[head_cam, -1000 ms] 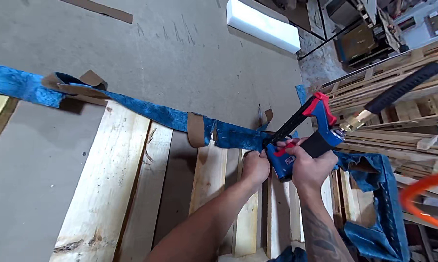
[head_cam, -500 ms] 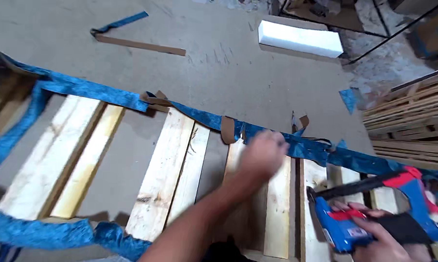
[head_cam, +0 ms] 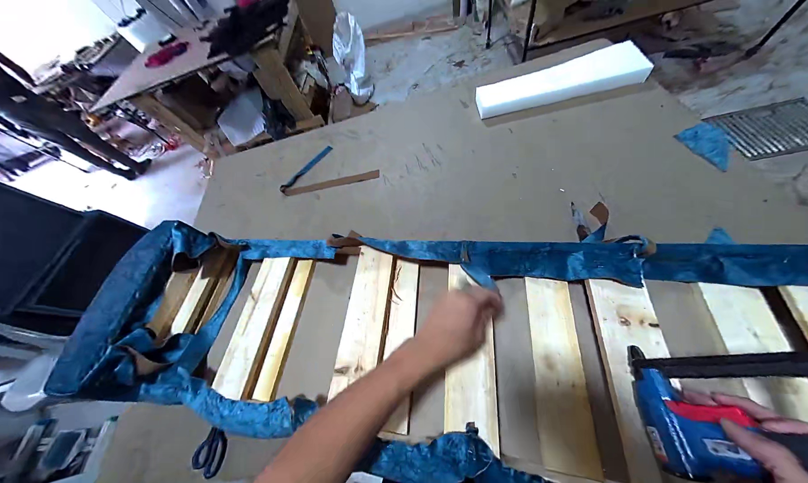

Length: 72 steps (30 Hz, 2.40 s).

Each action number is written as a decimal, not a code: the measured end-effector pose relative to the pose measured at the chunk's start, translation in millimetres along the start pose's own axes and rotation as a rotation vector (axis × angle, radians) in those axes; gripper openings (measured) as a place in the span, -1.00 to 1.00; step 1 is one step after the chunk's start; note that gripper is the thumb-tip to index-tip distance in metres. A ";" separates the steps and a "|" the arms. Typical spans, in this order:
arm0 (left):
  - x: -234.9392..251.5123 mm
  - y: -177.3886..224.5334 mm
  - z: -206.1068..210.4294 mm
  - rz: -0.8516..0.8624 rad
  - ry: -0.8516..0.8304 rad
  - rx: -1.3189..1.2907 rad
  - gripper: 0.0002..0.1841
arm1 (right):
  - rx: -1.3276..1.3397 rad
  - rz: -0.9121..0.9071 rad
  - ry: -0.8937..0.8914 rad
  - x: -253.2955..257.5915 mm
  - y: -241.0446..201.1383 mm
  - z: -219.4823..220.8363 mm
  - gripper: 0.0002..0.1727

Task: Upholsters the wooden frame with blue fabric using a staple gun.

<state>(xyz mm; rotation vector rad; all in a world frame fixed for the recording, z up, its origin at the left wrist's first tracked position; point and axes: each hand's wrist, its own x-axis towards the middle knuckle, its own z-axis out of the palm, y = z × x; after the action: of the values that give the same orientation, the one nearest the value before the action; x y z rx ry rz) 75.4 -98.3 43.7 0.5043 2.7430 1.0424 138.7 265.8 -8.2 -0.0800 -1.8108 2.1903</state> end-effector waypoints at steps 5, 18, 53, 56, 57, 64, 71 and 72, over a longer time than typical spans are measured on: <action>-21.6 -12.3 -39.8 0.275 -0.181 0.100 -0.55 | -0.086 -0.019 0.107 -18.5 3.2 16.7 -0.82; 19.8 -193.1 -91.6 -0.040 0.315 0.372 -0.80 | -0.363 -0.131 0.627 -63.6 11.1 107.4 -0.63; -31.5 -203.0 -75.9 0.086 0.269 0.212 -0.73 | -0.567 -0.033 -0.294 19.9 31.4 414.6 -0.53; -32.6 -202.1 -76.5 0.073 0.297 0.241 -0.73 | -0.672 -0.039 -0.260 16.7 29.7 424.4 -0.57; -32.0 -202.4 -76.0 0.065 0.297 0.255 -0.73 | -0.700 -0.050 -0.250 15.4 29.2 426.0 -0.59; -31.7 -203.0 -76.4 0.023 0.278 0.295 -0.68 | -0.724 -0.074 -0.158 2.4 31.2 437.1 -0.62; -33.4 -200.5 -78.0 0.000 0.264 0.353 -0.67 | -0.689 0.021 -0.173 5.4 28.4 438.8 -0.63; -33.8 -199.7 -78.1 -0.003 0.248 0.363 -0.69 | -0.672 0.039 -0.203 5.5 26.6 438.8 -0.60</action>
<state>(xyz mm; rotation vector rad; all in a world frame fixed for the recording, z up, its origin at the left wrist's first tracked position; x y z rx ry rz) 35.4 -298.2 -30.6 0.4428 3.1727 0.6413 27.6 -154.5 56.8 -0.0346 -2.6025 1.5611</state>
